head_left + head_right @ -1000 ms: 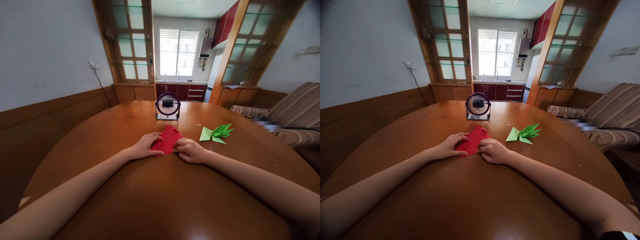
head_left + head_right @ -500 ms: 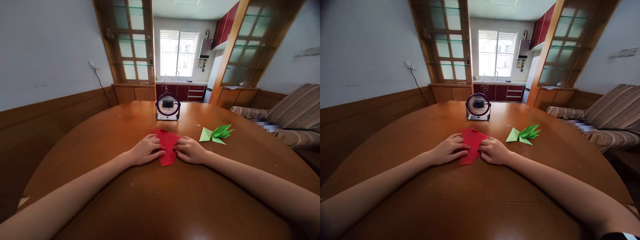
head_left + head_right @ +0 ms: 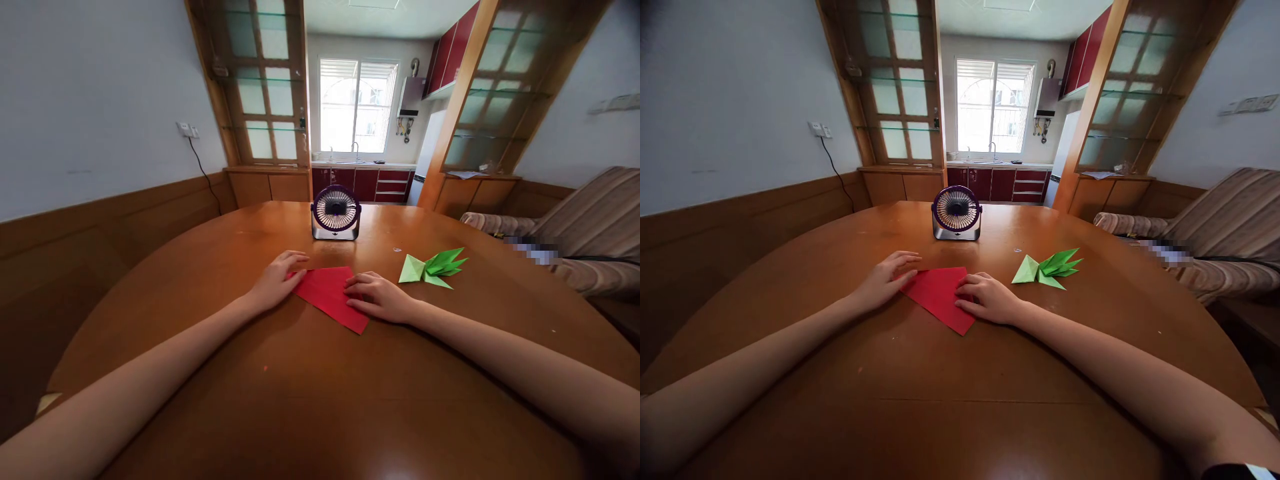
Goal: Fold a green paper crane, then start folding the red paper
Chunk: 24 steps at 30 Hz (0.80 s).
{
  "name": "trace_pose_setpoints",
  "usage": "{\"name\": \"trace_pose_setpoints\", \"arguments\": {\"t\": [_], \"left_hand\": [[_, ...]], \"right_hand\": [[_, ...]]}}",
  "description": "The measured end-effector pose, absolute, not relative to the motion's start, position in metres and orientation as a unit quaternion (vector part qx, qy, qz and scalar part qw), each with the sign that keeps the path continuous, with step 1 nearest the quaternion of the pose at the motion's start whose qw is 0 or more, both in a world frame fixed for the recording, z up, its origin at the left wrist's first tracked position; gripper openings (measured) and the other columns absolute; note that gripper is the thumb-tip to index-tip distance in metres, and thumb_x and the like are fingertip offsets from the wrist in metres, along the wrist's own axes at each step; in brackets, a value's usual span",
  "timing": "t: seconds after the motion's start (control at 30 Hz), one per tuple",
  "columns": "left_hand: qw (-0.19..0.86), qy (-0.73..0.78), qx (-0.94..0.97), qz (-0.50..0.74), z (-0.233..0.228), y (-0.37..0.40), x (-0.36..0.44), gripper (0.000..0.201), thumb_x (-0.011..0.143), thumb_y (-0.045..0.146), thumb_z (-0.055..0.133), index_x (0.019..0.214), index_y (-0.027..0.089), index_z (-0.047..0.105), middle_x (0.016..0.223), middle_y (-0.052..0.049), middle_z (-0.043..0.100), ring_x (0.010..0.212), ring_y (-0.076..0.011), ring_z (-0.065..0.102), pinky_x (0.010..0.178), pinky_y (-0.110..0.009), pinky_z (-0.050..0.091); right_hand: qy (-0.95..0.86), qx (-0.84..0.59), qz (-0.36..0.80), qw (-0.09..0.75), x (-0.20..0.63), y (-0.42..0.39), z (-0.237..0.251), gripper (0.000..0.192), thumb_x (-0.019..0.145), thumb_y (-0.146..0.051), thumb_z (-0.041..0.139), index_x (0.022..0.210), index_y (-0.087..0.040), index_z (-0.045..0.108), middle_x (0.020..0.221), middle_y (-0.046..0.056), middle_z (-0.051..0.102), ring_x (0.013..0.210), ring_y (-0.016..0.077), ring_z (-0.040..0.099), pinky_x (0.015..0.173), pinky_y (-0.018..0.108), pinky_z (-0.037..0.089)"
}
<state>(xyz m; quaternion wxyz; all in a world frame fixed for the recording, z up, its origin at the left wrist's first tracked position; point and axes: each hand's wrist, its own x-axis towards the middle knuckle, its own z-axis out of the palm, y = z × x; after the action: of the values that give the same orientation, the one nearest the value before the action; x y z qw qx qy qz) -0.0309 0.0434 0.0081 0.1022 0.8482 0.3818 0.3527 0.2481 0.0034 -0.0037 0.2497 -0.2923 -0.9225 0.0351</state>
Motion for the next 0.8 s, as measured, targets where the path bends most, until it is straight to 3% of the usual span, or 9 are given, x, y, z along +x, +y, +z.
{"name": "trace_pose_setpoints", "arguments": {"t": [0.1,0.17,0.27,0.37,0.53,0.67,0.8], "left_hand": [[0.137,0.414,0.848,0.301,0.004,0.056,-0.042,0.033,0.092,0.041,0.046,0.107,0.018,0.065,0.109,-0.008,0.065,0.101,-0.0228,0.061,0.091,-0.039,0.048],[0.125,0.392,0.875,0.255,0.004,0.057,-0.046,0.033,0.094,0.039,0.043,0.100,0.019,0.068,0.102,-0.007,0.067,0.094,-0.0209,0.062,0.086,-0.035,0.048],[0.069,0.350,0.912,0.205,0.008,0.051,-0.047,0.035,0.096,0.037,0.040,0.100,0.019,0.070,0.103,-0.008,0.065,0.095,-0.0206,0.061,0.086,-0.033,0.047],[0.035,0.327,0.929,0.170,0.012,0.046,-0.048,0.034,0.097,0.036,0.040,0.104,0.021,0.069,0.103,-0.007,0.064,0.097,-0.0204,0.060,0.086,-0.032,0.046],[0.024,0.301,0.941,0.152,0.017,0.044,-0.056,0.037,0.095,0.045,0.046,0.108,0.020,0.070,0.097,-0.007,0.063,0.092,-0.0200,0.059,0.082,-0.030,0.046],[0.026,0.282,0.950,0.134,0.019,0.041,-0.060,0.053,0.082,0.060,0.060,0.118,0.021,0.066,0.102,-0.008,0.062,0.095,-0.0215,0.058,0.085,-0.032,0.046],[0.000,0.271,0.954,0.129,0.019,0.036,-0.057,0.054,0.084,0.062,0.057,0.118,0.021,0.066,0.100,-0.008,0.062,0.092,-0.0214,0.058,0.083,-0.032,0.047]], "right_hand": [[-0.917,-0.303,-0.012,0.258,0.247,0.002,-0.003,0.022,0.094,-0.034,0.054,0.101,-0.017,0.065,0.109,0.012,0.059,0.101,0.0230,0.057,0.093,0.043,0.045],[-0.917,-0.303,-0.049,0.253,0.247,0.001,-0.003,0.023,0.094,-0.035,0.052,0.090,-0.015,0.063,0.097,0.011,0.059,0.090,0.0221,0.055,0.085,0.041,0.047],[-0.929,-0.280,-0.046,0.238,0.249,0.002,-0.003,0.024,0.097,-0.032,0.047,0.082,-0.016,0.058,0.082,0.007,0.057,0.075,0.0180,0.052,0.072,0.033,0.046],[-0.934,-0.256,-0.032,0.247,0.254,0.001,-0.003,0.024,0.097,-0.031,0.046,0.083,-0.016,0.059,0.079,0.006,0.057,0.072,0.0164,0.052,0.068,0.029,0.044],[-0.952,-0.213,-0.040,0.216,0.268,-0.004,0.003,0.024,0.097,-0.031,0.047,0.093,-0.016,0.066,0.087,0.008,0.064,0.080,0.0178,0.057,0.077,0.033,0.045],[-0.964,-0.179,-0.054,0.188,0.283,-0.004,0.007,0.026,0.095,-0.033,0.050,0.106,-0.016,0.066,0.100,0.010,0.067,0.092,0.0203,0.060,0.087,0.039,0.045],[-0.959,-0.219,-0.058,0.171,0.293,0.001,0.008,0.031,0.095,-0.037,0.050,0.111,-0.015,0.064,0.104,0.011,0.066,0.100,0.0227,0.059,0.093,0.042,0.044]]}}
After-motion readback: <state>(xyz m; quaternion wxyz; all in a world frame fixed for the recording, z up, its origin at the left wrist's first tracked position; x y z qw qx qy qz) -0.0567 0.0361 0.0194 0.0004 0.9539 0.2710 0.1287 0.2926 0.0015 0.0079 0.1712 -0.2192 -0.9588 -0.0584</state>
